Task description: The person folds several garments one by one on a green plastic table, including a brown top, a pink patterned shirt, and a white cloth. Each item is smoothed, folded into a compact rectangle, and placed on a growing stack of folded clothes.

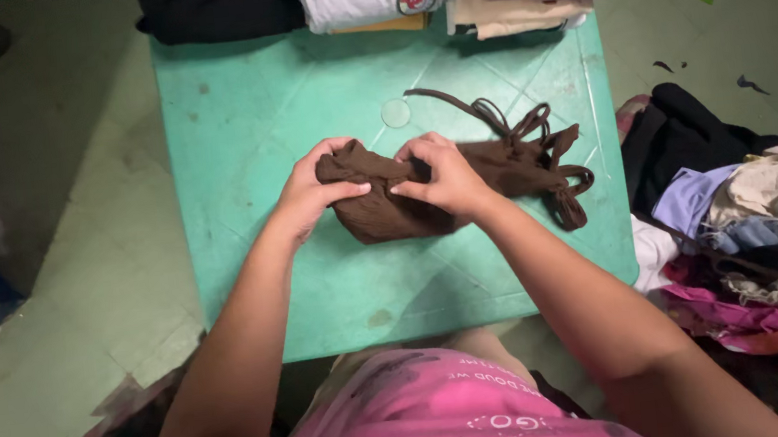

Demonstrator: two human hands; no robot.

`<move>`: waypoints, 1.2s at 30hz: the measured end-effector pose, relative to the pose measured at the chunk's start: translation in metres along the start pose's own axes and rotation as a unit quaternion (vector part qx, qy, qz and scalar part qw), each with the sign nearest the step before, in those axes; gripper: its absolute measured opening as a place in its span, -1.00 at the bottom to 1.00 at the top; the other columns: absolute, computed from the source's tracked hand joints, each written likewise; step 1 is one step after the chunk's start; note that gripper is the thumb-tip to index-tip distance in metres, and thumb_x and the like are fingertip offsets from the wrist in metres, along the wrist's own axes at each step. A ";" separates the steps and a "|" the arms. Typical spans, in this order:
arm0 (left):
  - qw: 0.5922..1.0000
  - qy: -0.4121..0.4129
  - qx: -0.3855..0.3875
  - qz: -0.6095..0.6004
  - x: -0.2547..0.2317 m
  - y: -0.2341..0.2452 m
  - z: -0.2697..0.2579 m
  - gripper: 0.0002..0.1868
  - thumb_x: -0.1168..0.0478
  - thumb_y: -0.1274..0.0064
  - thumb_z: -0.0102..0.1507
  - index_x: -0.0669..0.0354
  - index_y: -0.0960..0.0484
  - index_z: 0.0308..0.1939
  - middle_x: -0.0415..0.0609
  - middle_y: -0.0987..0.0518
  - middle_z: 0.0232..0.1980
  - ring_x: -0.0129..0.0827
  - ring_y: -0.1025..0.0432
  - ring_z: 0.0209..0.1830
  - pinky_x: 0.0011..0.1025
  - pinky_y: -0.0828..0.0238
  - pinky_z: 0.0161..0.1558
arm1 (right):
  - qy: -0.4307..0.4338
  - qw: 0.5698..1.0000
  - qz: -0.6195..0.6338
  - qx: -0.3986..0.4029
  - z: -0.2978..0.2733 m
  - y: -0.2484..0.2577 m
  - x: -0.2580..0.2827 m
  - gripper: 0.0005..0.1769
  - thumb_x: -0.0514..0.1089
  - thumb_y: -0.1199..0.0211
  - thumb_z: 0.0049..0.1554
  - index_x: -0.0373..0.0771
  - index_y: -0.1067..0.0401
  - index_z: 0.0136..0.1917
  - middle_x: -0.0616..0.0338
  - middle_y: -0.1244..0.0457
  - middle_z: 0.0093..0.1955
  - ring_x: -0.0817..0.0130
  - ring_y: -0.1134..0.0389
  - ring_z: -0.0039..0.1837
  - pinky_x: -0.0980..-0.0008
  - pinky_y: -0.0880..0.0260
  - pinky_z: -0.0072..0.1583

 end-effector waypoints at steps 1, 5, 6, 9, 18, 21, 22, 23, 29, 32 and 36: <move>1.000 -0.003 0.006 -0.007 -0.013 -0.002 -0.004 -0.49 0.36 -0.35 0.06 0.18 -0.57 0.08 -0.16 -0.63 -0.01 -0.46 -0.52 0.02 -0.44 -0.46 0.09 | 0.010 1.000 0.029 0.006 0.000 0.003 0.008 -0.52 -0.01 -0.55 -0.04 -0.18 -0.48 0.10 0.06 -0.30 0.22 0.12 -0.25 0.34 0.22 -0.27 0.37; 0.997 -0.045 -0.014 0.063 -0.069 -0.016 -0.011 -0.62 0.22 -0.41 0.12 0.25 -0.67 -0.03 -0.15 -0.70 -0.10 -0.50 -0.55 -0.12 -0.44 -0.53 0.00 | 0.085 0.981 0.174 -0.017 -0.010 0.032 0.038 -0.62 -0.11 -0.55 0.05 -0.25 -0.42 0.00 0.08 -0.29 0.35 0.22 -0.24 0.41 0.26 -0.28 0.37; 0.991 -0.079 -0.007 0.108 -0.088 -0.022 -0.013 -0.62 0.20 -0.40 0.13 0.24 -0.67 -0.05 -0.15 -0.70 -0.11 -0.52 -0.54 -0.13 -0.44 -0.52 -0.01 | 0.113 0.969 0.217 -0.035 -0.015 0.041 0.047 -0.66 -0.15 -0.54 0.08 -0.25 -0.41 -0.02 0.09 -0.28 0.42 0.26 -0.24 0.48 0.26 -0.28 0.42; 0.958 -0.172 0.043 0.224 -0.150 -0.048 -0.019 -0.63 0.16 -0.40 0.13 0.23 -0.67 -0.08 -0.14 -0.72 -0.15 -0.53 -0.55 -0.16 -0.44 -0.53 -0.05 | 0.137 0.926 0.351 0.020 -0.025 0.054 0.072 -0.56 -0.23 -0.48 0.09 -0.34 -0.52 0.23 0.11 -0.16 0.56 0.27 -0.16 0.56 0.19 -0.17 0.52; 0.799 -0.355 0.122 0.470 -0.265 -0.115 -0.041 -0.60 0.23 -0.44 0.05 0.14 -0.71 -0.05 0.05 -0.72 -0.15 -0.18 -0.62 -0.12 -0.33 -0.49 -0.07 | -0.198 0.960 0.187 0.063 -0.033 0.039 0.030 -0.51 -0.16 -0.52 -0.10 -0.22 -0.53 0.13 0.15 -0.40 -0.03 0.29 -0.45 0.00 0.16 -0.51 -0.02; 0.816 -0.375 0.111 0.427 -0.272 -0.109 -0.042 -0.55 0.31 -0.43 0.03 0.19 -0.68 -0.01 0.04 -0.72 -0.09 -0.21 -0.63 -0.07 -0.37 -0.50 -0.02 | -0.182 0.971 0.154 -0.022 -0.042 0.064 -0.004 -0.70 -0.22 -0.45 -0.03 -0.25 -0.59 0.02 0.15 -0.43 -0.13 0.30 -0.45 -0.07 0.23 -0.50 -0.03; 0.829 -0.361 0.116 0.410 -0.270 -0.106 -0.040 -0.55 0.34 -0.41 0.03 0.18 -0.68 0.00 0.01 -0.73 -0.07 -0.23 -0.64 -0.05 -0.39 -0.51 -0.01 | -0.107 0.985 0.111 -0.083 -0.044 0.087 -0.005 -0.70 -0.30 -0.42 -0.08 -0.28 -0.57 -0.02 0.14 -0.40 -0.13 0.31 -0.43 -0.06 0.25 -0.48 -0.01; 0.843 -0.346 0.120 0.394 -0.267 -0.103 -0.040 -0.54 0.37 -0.39 0.03 0.18 -0.67 0.02 -0.02 -0.74 -0.05 -0.25 -0.65 -0.03 -0.41 -0.52 0.01 | -0.030 0.987 0.067 -0.141 -0.048 0.111 -0.002 -0.69 -0.37 -0.39 -0.12 -0.30 -0.55 -0.05 0.14 -0.38 -0.14 0.33 -0.41 -0.05 0.28 -0.46 0.01; 0.828 -0.408 0.085 0.375 -0.252 -0.084 -0.034 -0.63 0.48 -0.25 0.13 0.24 -0.63 0.02 0.00 -0.59 -0.05 -0.21 -0.54 -0.02 -0.37 -0.45 0.08 | 0.192 0.866 -0.235 -0.398 -0.145 0.217 0.050 -0.63 -0.51 -0.22 -0.10 -0.43 -0.49 0.02 -0.12 -0.22 0.13 -0.04 -0.33 0.15 0.19 -0.40 0.12; 0.706 -0.472 -0.027 0.527 -0.215 -0.065 -0.046 -0.61 0.61 -0.07 -0.03 0.18 -0.60 -0.18 -0.03 -0.54 -0.11 -0.13 -0.46 0.12 -0.11 -0.26 0.25 | 0.205 0.816 -0.295 -0.453 -0.163 0.195 0.055 -0.86 -0.43 -0.38 0.20 -0.42 -0.43 -0.03 -0.08 -0.23 0.14 0.05 -0.33 0.11 0.28 -0.39 0.10; 0.612 -0.485 -0.017 0.625 -0.109 -0.049 -0.061 -0.79 0.38 -0.10 0.12 0.20 -0.56 -0.16 0.07 -0.45 -0.01 -0.02 -0.35 0.13 -0.01 -0.23 0.22 | 0.259 0.829 -0.332 -0.369 -0.170 0.100 0.019 -0.82 -0.33 -0.28 -0.16 -0.29 -0.31 -0.28 -0.13 -0.31 0.12 -0.08 -0.31 0.10 0.04 -0.29 0.10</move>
Point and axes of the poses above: each hand's wrist, its own z-axis towards the middle knuckle, its own y-axis out of the back of the hand, x = y × z, the point moved 6 cm from there along z, towards the middle knuckle
